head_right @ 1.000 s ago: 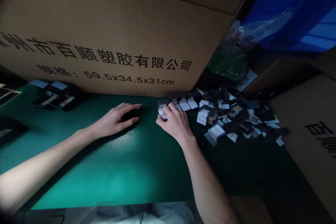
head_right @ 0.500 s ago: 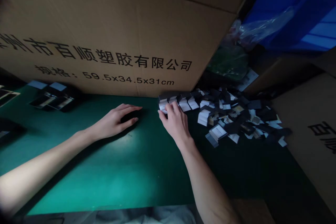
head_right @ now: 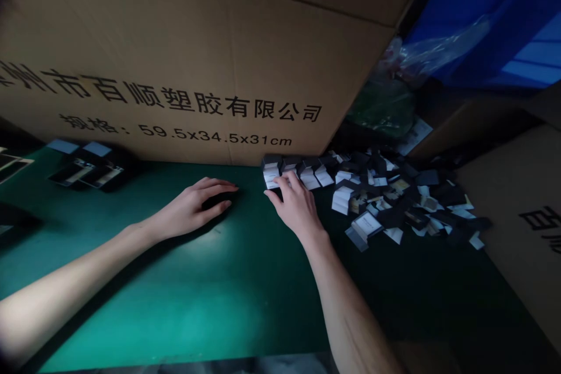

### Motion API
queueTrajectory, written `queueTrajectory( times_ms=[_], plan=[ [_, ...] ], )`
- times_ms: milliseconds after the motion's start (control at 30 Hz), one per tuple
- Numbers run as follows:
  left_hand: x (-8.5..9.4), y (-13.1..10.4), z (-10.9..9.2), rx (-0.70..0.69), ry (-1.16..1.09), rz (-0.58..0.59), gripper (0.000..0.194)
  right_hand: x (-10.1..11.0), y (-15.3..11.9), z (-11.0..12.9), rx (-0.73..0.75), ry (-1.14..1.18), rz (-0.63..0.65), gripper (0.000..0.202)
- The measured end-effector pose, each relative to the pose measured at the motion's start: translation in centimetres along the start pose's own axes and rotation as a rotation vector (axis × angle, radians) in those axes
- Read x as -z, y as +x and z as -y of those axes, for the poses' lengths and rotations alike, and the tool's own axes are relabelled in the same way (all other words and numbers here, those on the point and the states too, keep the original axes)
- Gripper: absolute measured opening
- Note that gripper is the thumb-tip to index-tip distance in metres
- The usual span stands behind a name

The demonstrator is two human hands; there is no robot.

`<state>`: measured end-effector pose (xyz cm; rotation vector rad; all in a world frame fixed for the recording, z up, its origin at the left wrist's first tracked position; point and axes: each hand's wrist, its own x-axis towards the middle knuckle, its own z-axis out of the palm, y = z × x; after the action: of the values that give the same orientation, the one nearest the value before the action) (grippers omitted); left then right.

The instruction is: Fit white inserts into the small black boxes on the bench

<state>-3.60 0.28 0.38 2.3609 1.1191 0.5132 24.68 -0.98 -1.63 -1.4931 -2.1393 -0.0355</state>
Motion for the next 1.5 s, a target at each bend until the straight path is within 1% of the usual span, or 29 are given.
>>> queueTrajectory(
  times_ms=[133, 233, 333, 433, 533, 633, 767, 900, 1033, 1133, 1200, 1267, 1333, 1367, 1433, 1500],
  plan=[
    [-0.1, 0.1, 0.0, -0.004, -0.007, -0.014, 0.051, -0.6, 0.0, -0.2, -0.028, 0.004, -0.040, 0.022],
    [-0.2, 0.2, 0.1, -0.002, 0.006, -0.061, 0.049, -0.9, 0.0, -0.2, -0.030, 0.023, -0.068, 0.022],
    [0.3, 0.2, 0.6, 0.018, 0.132, -0.118, 0.046, -0.9, 0.0, 0.0, -0.017, 0.047, -0.083, 0.024],
    [1.6, 0.1, 1.0, 0.143, 0.326, -0.213, 0.045, -0.9, 0.0, 0.0, -0.022, 0.058, -0.104, 0.024],
    [3.1, -0.3, 0.8, 0.280, 0.430, -0.244, 0.047, -1.1, 0.0, 0.0, -0.023, 0.058, -0.111, 0.023],
    [3.9, -0.9, 0.4, 0.398, 0.536, -0.177, 0.048, -1.2, 0.0, 0.0, -0.017, 0.047, -0.117, 0.024],
    [3.6, -1.7, 0.9, 0.436, 0.629, -0.099, 0.049, -1.2, 0.0, 0.1, -0.014, 0.030, -0.130, 0.023],
    [3.5, -2.1, 1.9, 0.465, 0.577, -0.115, 0.051, -1.3, 0.0, 0.1, -0.015, 0.030, -0.137, 0.020],
    [4.3, -2.4, 2.4, 0.523, 0.478, -0.145, 0.055, -1.3, 0.0, 0.1, -0.017, 0.025, -0.137, 0.019],
    [4.9, -2.5, 2.2, 0.527, 0.470, -0.114, 0.064, -1.3, 0.0, 0.2, -0.011, 0.017, -0.141, 0.020],
    [5.1, -2.5, 1.8, 0.533, 0.502, -0.068, 0.068, -1.2, 0.0, 0.2, -0.008, 0.003, -0.180, 0.020],
    [5.1, -2.3, 1.3, 0.538, 0.561, -0.042, 0.065, -1.0, 0.1, 0.3, 0.006, -0.006, -0.280, 0.020],
    [4.6, -2.0, 0.8, 0.499, 0.614, -0.055, 0.057, -0.6, 0.2, 0.6, 0.049, 0.003, -0.388, 0.021],
    [4.1, -1.9, 0.5, 0.443, 0.622, -0.072, 0.054, -0.5, 0.2, 0.8, 0.082, 0.014, -0.418, 0.022],
    [2.8, -1.6, -0.3, 0.265, 0.567, -0.131, 0.049, -0.4, 0.0, 1.4, 0.162, 0.051, -0.397, 0.024],
    [1.1, -1.4, -1.3, 0.033, 0.447, -0.195, 0.046, -0.4, -0.3, 2.4, 0.237, 0.111, -0.301, 0.021]
  ],
)
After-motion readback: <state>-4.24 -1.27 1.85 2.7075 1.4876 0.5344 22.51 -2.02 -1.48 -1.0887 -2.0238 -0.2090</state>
